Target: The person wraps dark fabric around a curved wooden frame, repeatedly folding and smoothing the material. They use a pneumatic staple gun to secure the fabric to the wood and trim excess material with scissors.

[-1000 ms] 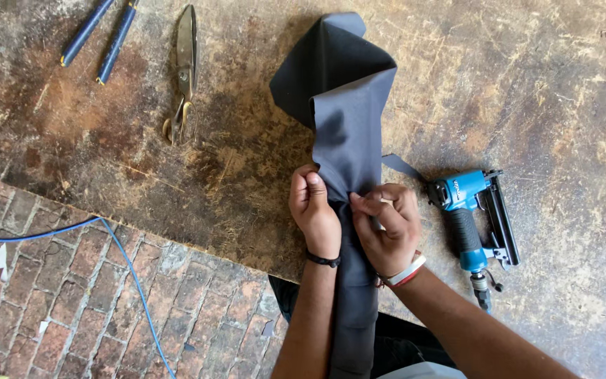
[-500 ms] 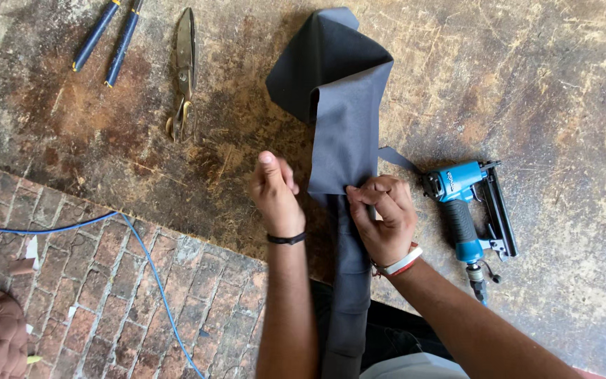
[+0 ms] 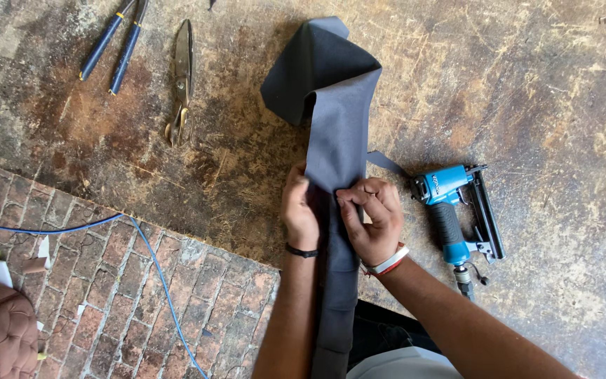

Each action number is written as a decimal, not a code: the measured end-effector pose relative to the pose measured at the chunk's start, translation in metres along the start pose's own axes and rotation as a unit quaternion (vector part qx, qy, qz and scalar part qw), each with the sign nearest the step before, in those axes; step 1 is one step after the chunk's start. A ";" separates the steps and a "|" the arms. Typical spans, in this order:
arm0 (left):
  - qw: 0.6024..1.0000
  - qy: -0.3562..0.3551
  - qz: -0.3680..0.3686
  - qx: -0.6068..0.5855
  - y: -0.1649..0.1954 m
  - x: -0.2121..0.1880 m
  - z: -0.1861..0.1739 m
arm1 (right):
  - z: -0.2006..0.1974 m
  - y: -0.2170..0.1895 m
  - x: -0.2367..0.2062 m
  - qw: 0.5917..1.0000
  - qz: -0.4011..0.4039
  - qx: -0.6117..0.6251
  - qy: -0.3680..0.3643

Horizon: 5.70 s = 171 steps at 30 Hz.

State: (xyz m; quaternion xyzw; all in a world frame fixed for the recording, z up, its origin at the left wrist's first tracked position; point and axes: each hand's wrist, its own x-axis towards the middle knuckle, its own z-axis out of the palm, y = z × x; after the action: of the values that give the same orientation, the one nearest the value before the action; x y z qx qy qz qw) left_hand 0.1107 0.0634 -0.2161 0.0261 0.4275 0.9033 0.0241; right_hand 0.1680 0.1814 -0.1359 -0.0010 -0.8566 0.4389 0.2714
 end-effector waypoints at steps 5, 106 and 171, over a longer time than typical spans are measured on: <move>0.933 0.096 -0.110 0.328 0.010 0.019 0.009 | -0.002 0.011 -0.004 1.000 -0.018 0.000 -0.017; 0.575 -0.188 -0.168 0.778 0.124 0.009 -0.061 | 0.080 0.020 0.025 0.857 -0.056 -0.317 -0.402; 0.664 -0.163 -0.142 0.716 0.114 0.000 -0.002 | -0.043 0.104 0.168 0.736 0.624 0.260 0.026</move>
State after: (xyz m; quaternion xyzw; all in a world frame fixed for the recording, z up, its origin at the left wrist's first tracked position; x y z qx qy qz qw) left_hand 0.1086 -0.0102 -0.1291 0.1217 0.9303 0.2859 0.1952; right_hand 0.0202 0.3180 -0.1166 -0.4758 -0.5089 0.7155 -0.0514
